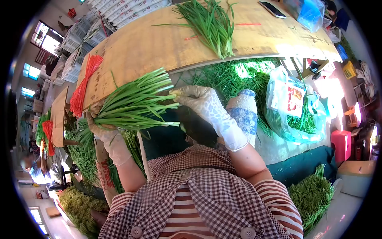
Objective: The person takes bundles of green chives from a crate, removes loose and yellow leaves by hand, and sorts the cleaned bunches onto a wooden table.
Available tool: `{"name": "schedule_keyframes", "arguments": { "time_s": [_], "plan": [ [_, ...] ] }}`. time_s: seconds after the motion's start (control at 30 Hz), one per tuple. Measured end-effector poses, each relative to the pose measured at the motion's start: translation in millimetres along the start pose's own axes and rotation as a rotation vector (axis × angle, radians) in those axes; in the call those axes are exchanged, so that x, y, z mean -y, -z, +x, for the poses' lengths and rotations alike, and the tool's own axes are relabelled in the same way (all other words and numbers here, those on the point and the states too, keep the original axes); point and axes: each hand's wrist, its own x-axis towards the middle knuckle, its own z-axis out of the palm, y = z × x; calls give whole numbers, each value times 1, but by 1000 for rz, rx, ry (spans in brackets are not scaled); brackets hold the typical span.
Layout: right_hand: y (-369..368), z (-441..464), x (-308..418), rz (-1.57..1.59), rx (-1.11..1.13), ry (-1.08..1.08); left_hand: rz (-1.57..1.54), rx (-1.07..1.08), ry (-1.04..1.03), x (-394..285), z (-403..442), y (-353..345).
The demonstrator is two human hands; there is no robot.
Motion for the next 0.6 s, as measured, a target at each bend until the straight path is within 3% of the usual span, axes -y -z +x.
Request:
{"name": "schedule_keyframes", "arguments": {
  "time_s": [0.03,0.2,0.23,0.27,0.33,0.43,0.47,0.53,0.6],
  "plan": [
    [0,-1,1,-61,22,28,-42,114,4,0,3,3],
    [-9,6,-12,-93,37,82,-84,21,82,3,-5,-1],
    [-15,3,0,-227,21,117,-87,0,93,6,-5,-4],
    [-14,7,-7,-450,31,370,-88,20,94,8,-4,-4],
    [-17,9,-11,-769,-57,529,-86,58,96,13,0,2],
    [-13,2,-23,-414,-90,597,-58,39,136,5,10,18],
    [-5,-2,-21,-281,-206,433,-57,23,105,1,6,15],
    [33,1,-23,-351,-503,176,-59,-11,37,-11,-1,2],
    [34,-11,1,-445,-492,118,-95,-2,114,-12,-10,-24]
  ]
}}
